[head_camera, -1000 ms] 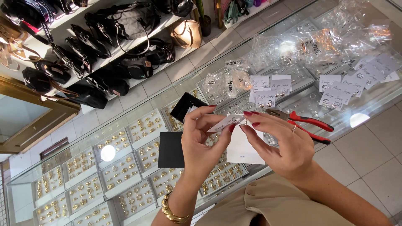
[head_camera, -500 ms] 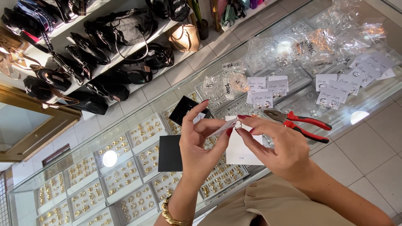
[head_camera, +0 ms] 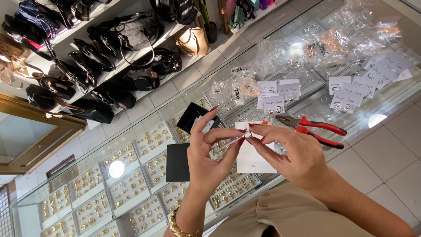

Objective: Attaching price tags to earrings, writing prices on tags, and using pliers to adjust the jewelry on a display counter.

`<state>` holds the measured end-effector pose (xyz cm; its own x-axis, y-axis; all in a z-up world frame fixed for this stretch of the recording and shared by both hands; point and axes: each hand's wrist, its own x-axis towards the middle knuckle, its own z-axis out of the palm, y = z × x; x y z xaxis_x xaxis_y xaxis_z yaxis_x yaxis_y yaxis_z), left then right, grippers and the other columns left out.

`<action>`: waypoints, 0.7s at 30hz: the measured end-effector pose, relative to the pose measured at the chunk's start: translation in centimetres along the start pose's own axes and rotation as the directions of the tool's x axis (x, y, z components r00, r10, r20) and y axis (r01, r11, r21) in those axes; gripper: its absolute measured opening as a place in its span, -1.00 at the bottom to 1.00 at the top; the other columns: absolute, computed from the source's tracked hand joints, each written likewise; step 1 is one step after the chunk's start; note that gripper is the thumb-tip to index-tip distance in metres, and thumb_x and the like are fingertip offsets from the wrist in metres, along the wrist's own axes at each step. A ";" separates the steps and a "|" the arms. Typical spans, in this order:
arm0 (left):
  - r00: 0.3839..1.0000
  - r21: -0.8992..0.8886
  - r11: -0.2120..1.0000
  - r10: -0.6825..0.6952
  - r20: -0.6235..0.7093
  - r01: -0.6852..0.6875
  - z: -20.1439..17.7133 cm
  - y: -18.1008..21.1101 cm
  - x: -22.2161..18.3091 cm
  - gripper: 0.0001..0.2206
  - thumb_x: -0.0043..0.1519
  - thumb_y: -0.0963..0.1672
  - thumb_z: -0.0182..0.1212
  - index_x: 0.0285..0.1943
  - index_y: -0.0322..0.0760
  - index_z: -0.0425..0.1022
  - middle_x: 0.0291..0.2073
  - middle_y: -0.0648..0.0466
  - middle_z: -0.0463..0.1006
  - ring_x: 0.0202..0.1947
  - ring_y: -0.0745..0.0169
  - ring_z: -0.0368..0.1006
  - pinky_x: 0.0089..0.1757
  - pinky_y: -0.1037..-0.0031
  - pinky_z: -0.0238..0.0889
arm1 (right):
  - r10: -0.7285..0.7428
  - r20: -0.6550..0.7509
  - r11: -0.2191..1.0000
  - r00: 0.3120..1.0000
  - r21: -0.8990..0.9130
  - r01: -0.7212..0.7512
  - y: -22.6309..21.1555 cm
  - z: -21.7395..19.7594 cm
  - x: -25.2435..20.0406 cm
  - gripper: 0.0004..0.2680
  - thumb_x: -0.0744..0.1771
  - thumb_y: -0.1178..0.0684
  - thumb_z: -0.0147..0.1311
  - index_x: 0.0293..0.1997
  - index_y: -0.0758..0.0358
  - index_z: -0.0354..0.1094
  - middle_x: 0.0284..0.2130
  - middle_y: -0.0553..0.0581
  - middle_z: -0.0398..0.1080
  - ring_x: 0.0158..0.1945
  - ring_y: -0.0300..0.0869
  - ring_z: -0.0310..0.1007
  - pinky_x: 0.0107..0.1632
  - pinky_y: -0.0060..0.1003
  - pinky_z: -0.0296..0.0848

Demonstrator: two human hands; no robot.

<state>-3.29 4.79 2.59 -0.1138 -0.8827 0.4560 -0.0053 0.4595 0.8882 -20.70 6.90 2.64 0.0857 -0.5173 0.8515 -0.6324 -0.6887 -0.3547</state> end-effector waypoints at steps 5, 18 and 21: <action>0.998 0.041 0.998 0.037 0.045 -0.039 -0.3 0.1 0.4 -0.43 0.10 -0.32 0.37 0.30 -0.46 0.23 -0.30 0.00 0.71 -0.20 0.07 0.66 -0.02 0.26 0.50 | 0.037 -0.001 0.999 0.999 0.009 -0.037 0.3 0.2 -0.5 -0.79 0.23 0.31 0.35 -0.33 0.27 0.27 -0.32 0.09 0.60 -0.27 -0.07 0.67 -0.17 -0.35 0.58; 0.989 0.078 0.986 0.148 -0.014 -0.146 0.4 -0.7 -0.4 -0.43 0.04 -0.31 0.45 0.24 -0.48 0.30 -0.30 -0.01 0.73 -0.21 0.02 0.69 -0.04 0.29 0.51 | 0.098 -0.066 0.992 0.993 0.082 -0.093 0.9 0.5 -1.4 -0.73 0.17 0.36 0.37 -0.41 0.27 0.21 -0.45 0.11 0.51 -0.45 -0.10 0.56 -0.23 -0.33 0.57; 0.985 0.111 0.979 0.170 -0.006 -0.168 0.6 -0.1 -0.4 -0.42 0.10 -0.29 0.42 0.31 -0.48 0.25 -0.25 0.02 0.74 -0.18 0.08 0.70 -0.01 0.33 0.49 | 0.090 -0.075 0.996 0.993 0.029 -0.088 1.0 0.6 -1.4 -0.72 0.18 0.31 0.38 -0.42 0.23 0.19 -0.48 0.08 0.48 -0.48 -0.15 0.52 -0.24 -0.36 0.56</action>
<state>-3.85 5.21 2.28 -0.1068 -0.7925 0.6005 -0.0965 0.6094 0.7870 -20.99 6.62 0.91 -0.0290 -0.5376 0.8427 -0.6153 -0.6548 -0.4390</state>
